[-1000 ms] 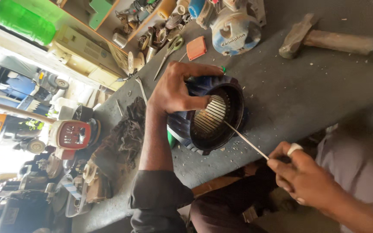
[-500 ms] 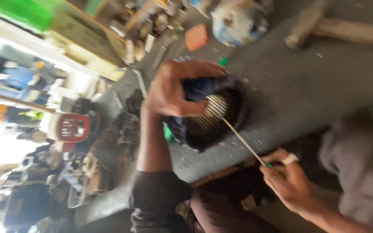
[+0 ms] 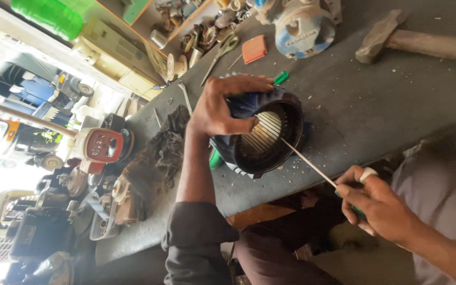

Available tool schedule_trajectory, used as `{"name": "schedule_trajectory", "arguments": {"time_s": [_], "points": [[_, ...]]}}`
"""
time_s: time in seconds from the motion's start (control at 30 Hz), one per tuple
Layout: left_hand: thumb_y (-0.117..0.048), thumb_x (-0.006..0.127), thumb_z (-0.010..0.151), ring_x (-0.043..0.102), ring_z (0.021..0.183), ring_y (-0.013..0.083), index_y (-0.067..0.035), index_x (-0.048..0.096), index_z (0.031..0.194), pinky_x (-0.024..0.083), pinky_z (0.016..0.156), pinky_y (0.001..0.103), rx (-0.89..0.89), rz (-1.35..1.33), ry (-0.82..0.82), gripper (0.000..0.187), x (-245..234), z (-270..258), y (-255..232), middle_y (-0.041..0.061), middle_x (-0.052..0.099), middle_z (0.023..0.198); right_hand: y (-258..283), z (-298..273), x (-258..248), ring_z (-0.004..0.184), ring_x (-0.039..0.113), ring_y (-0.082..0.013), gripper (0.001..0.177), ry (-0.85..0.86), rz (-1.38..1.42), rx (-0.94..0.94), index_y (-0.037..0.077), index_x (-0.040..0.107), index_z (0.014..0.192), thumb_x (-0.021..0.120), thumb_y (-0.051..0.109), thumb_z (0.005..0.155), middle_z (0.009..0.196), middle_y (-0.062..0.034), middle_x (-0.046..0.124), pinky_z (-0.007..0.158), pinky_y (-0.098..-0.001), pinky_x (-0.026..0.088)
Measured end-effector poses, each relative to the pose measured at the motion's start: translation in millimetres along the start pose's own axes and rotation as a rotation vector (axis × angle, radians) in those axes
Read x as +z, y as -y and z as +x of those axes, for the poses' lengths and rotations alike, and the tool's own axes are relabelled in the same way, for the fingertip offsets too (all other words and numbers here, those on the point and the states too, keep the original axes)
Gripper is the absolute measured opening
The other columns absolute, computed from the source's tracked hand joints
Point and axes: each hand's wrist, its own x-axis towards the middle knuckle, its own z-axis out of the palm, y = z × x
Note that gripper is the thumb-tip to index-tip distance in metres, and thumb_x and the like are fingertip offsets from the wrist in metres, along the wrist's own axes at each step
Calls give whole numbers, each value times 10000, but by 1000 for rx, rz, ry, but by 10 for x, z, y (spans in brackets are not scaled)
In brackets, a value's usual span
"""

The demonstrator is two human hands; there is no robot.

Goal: The person uses a hammer to tap the edge of a blue cylindrical motor housing, then uses a screwdriver to scrape and clean the interior slots of the motor stator. The person repeatedly rotates the housing and continues scraping the inside surfaces.

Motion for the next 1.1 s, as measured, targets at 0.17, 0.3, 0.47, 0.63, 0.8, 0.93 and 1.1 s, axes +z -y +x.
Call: {"name": "schedule_trajectory", "arguments": {"time_s": [0.17, 0.3, 0.47, 0.63, 0.8, 0.93, 1.1], "points": [[-219, 756, 646, 764, 1154, 292, -31, 740, 1217, 585, 1049, 395, -62, -11, -22, 601, 52, 36, 21, 168, 746, 1267, 294, -180, 108, 370, 391, -125, 263, -63, 162, 90, 54, 542, 1024, 550, 316, 1014, 629, -93, 536, 301, -270, 275], [-212, 746, 615, 789, 1094, 242, -46, 770, 1176, 620, 1039, 350, -80, 45, -16, 585, 41, 91, -17, 139, 767, 1238, 168, -94, 77, 374, 393, -133, 244, -104, 96, 36, 60, 566, 1064, 569, 299, 1016, 630, -87, 501, 305, -272, 275], [-205, 759, 609, 795, 1064, 219, -50, 782, 1170, 613, 1019, 325, -98, 86, -6, 582, 38, 161, 18, 114, 785, 1198, -393, 174, 49, 419, 411, -100, 210, -22, 314, -187, 35, 586, 1069, 595, 215, 963, 618, -68, 521, 300, -245, 310], [-211, 771, 617, 802, 1045, 211, -73, 788, 1162, 628, 1004, 318, -76, 81, 20, 562, 78, 256, 50, 100, 783, 1212, -859, 443, 114, 525, 504, -79, 216, -104, 63, -606, 34, 588, 1082, 625, 219, 977, 669, -23, 566, 383, -214, 400], [-211, 808, 644, 796, 1037, 233, -59, 786, 1188, 606, 1003, 354, -37, 90, 31, 565, -14, 422, -25, 96, 801, 1107, -892, 746, 8, 712, 590, -246, 296, -491, -764, -1611, -38, 405, 1098, 623, 159, 1061, 950, -144, 640, 608, -322, 494], [-240, 760, 615, 800, 1003, 201, -90, 775, 1174, 632, 970, 319, -214, 27, 87, 579, 119, 384, 47, 81, 796, 1129, -1074, 375, -76, 636, 509, -145, 233, -470, -1165, -1327, 38, 570, 1163, 664, 148, 980, 1004, -51, 716, 562, -288, 464], [-237, 787, 626, 770, 1121, 226, -92, 804, 1145, 571, 1070, 350, -74, 104, 41, 539, 60, 496, 74, 98, 800, 1160, -666, 169, -76, 581, 543, -103, 262, -251, -168, -345, 71, 623, 1071, 716, 234, 888, 703, -73, 620, 445, -263, 493]]}}
